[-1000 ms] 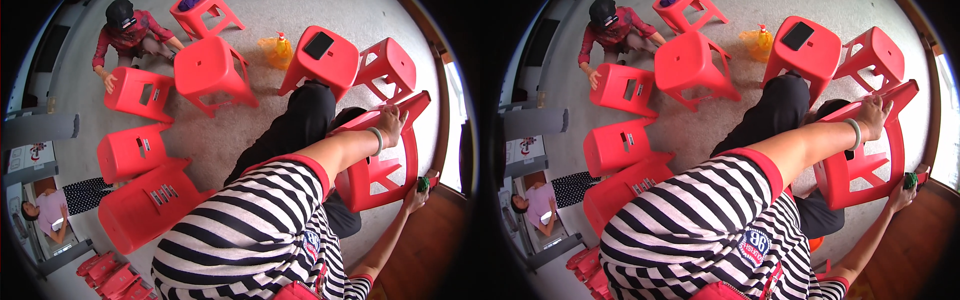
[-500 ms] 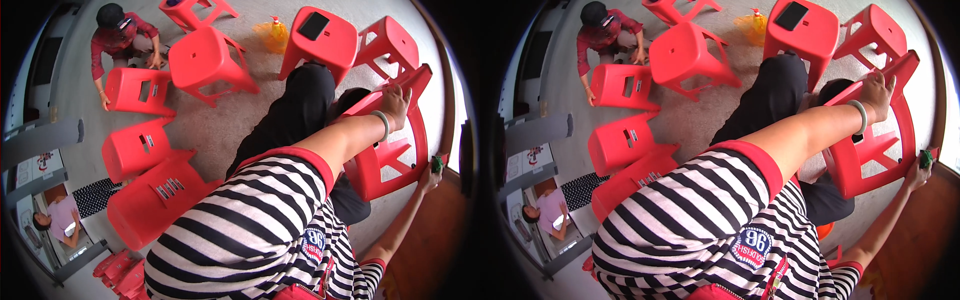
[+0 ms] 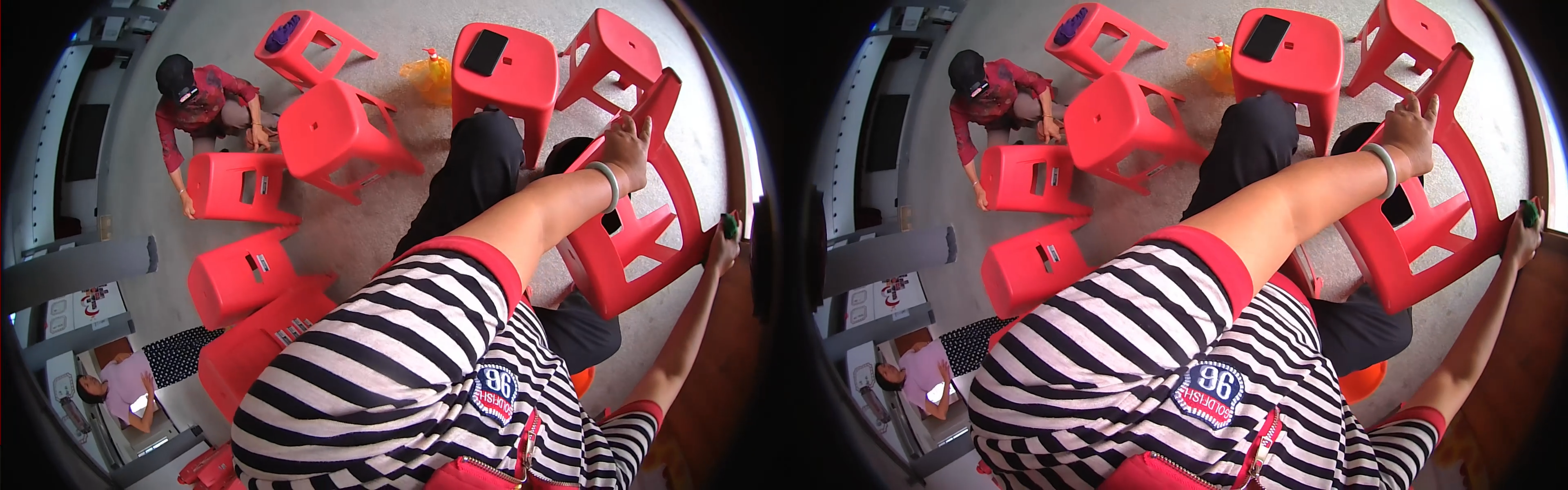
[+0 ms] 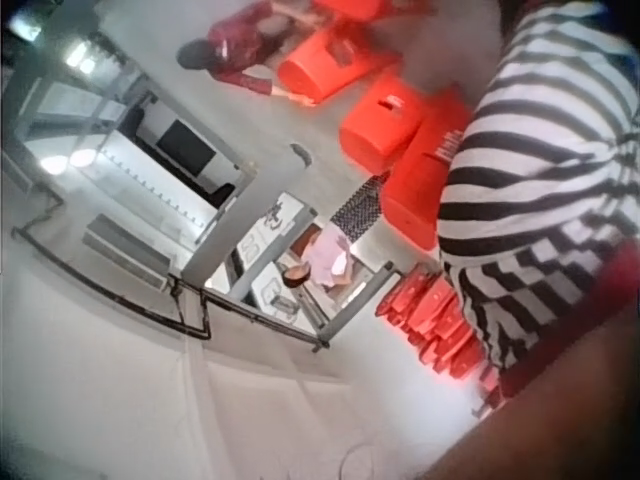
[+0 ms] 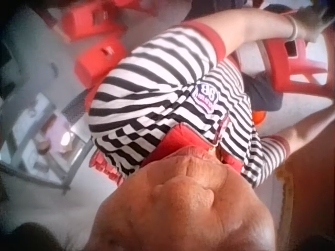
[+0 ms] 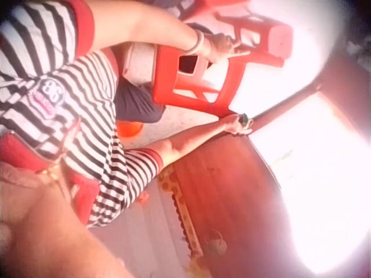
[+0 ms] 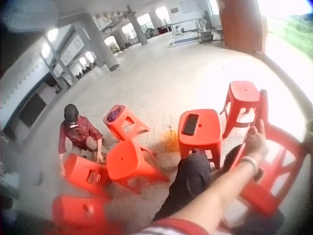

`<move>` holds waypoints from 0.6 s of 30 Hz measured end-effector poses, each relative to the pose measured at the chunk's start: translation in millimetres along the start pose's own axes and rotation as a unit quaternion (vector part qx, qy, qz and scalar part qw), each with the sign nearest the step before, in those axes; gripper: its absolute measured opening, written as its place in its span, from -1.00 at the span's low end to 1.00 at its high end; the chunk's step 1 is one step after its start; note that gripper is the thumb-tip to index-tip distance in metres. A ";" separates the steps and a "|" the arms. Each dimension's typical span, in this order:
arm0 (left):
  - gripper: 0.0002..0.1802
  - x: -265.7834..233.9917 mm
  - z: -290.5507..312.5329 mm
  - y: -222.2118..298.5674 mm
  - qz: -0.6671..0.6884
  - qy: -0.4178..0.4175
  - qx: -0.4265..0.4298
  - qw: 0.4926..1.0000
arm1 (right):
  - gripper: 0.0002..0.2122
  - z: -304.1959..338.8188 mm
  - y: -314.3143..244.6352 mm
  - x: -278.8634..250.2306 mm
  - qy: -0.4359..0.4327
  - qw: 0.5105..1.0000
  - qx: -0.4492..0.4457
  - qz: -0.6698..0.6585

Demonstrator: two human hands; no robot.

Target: Cleaning red plastic stools with a green cloth.

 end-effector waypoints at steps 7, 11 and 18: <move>0.09 4.3 -4.6 -3.8 0.013 -0.006 -0.015 1.000 | -0.54 52.6 -3.4 -13.7 0.054 0.995 -0.070 -0.050; 0.08 8.2 -3.0 8.8 -0.006 0.000 0.008 1.000 | -0.58 151.8 -59.6 -87.1 0.079 0.989 -0.085 -0.091; 0.09 6.5 -2.1 7.2 -0.009 -0.016 0.024 1.000 | -0.57 126.8 -40.2 -66.7 0.054 0.991 -0.102 -0.074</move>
Point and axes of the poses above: each hand's wrist, its own z-axis away from the middle knuckle, its own x-axis out of the palm, y = z × x, the point moved 10 cm from there along -z, towards the middle knuckle, and after that the axes turned 11 degrees about y, right-handed, at the moved point
